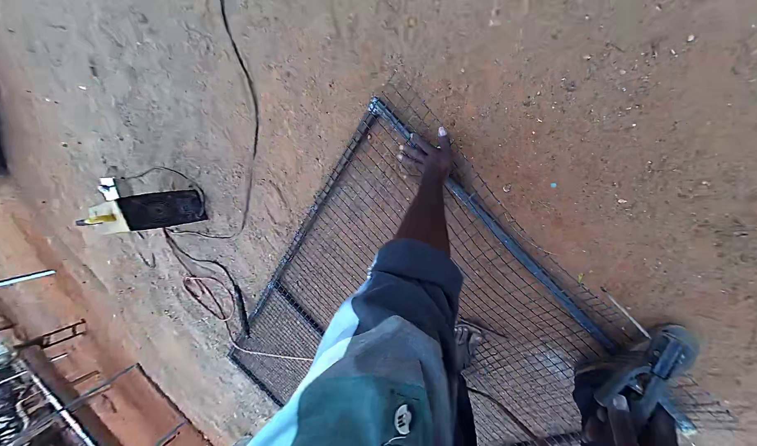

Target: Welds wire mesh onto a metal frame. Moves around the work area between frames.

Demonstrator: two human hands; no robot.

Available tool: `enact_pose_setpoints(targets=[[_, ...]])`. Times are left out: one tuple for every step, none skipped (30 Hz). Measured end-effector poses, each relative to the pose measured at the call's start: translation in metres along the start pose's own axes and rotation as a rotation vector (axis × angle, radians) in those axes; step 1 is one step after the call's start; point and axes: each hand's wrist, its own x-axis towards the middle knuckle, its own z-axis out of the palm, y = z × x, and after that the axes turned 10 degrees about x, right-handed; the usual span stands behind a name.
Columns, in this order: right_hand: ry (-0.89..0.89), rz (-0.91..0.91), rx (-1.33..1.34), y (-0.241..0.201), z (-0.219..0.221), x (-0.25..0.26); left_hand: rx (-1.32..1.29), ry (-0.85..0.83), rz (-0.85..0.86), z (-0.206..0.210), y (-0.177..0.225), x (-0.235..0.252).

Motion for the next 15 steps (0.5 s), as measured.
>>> enact_pose_setpoints(targets=[[0.015, 0.002, -0.034, -0.001, 0.000, 0.000, 0.011, -0.033, 0.006, 0.009, -0.004, 0.008], [0.037, 0.005, -0.056, -0.003, 0.003, 0.001, 0.009, -0.061, 0.007, 0.009, -0.004, 0.012], [0.059, 0.013, -0.066, -0.004, 0.005, 0.001, 0.004, -0.073, 0.009, 0.006, -0.004, 0.013], [0.078, 0.016, -0.065, -0.005, 0.007, 0.001, 0.009, -0.071, 0.009, 0.004, -0.004, 0.012], [0.090, 0.018, -0.066, -0.006, 0.008, 0.003, 0.024, -0.067, 0.008, 0.004, -0.002, 0.010], [0.095, 0.025, -0.064, -0.007, 0.009, 0.005, 0.026, -0.058, 0.005, 0.003, -0.001, 0.009], [0.096, 0.034, -0.060, -0.009, 0.009, 0.007, 0.033, -0.047, 0.000, 0.004, -0.002, 0.009], [0.095, 0.043, -0.053, -0.012, 0.009, 0.010, 0.038, -0.039, -0.001, 0.006, -0.001, 0.009], [0.091, 0.054, -0.045, -0.014, 0.009, 0.013, 0.041, -0.034, 0.000, 0.007, 0.000, 0.009], [0.090, 0.064, -0.038, -0.017, 0.009, 0.015, 0.046, -0.034, -0.004, 0.007, -0.002, 0.010], [0.088, 0.068, -0.036, -0.019, 0.007, 0.019, 0.044, -0.041, -0.008, 0.007, -0.001, 0.010], [0.082, 0.070, -0.037, -0.021, 0.006, 0.021, 0.045, -0.043, -0.011, 0.006, 0.000, 0.010], [0.071, 0.070, -0.041, -0.022, 0.004, 0.024, 0.052, -0.042, -0.014, 0.004, 0.000, 0.010], [0.062, 0.075, -0.045, -0.023, 0.001, 0.027, 0.061, -0.041, -0.012, 0.004, 0.001, 0.010], [0.060, 0.086, -0.051, -0.024, -0.002, 0.029, 0.069, -0.048, -0.014, 0.002, 0.002, 0.007]])
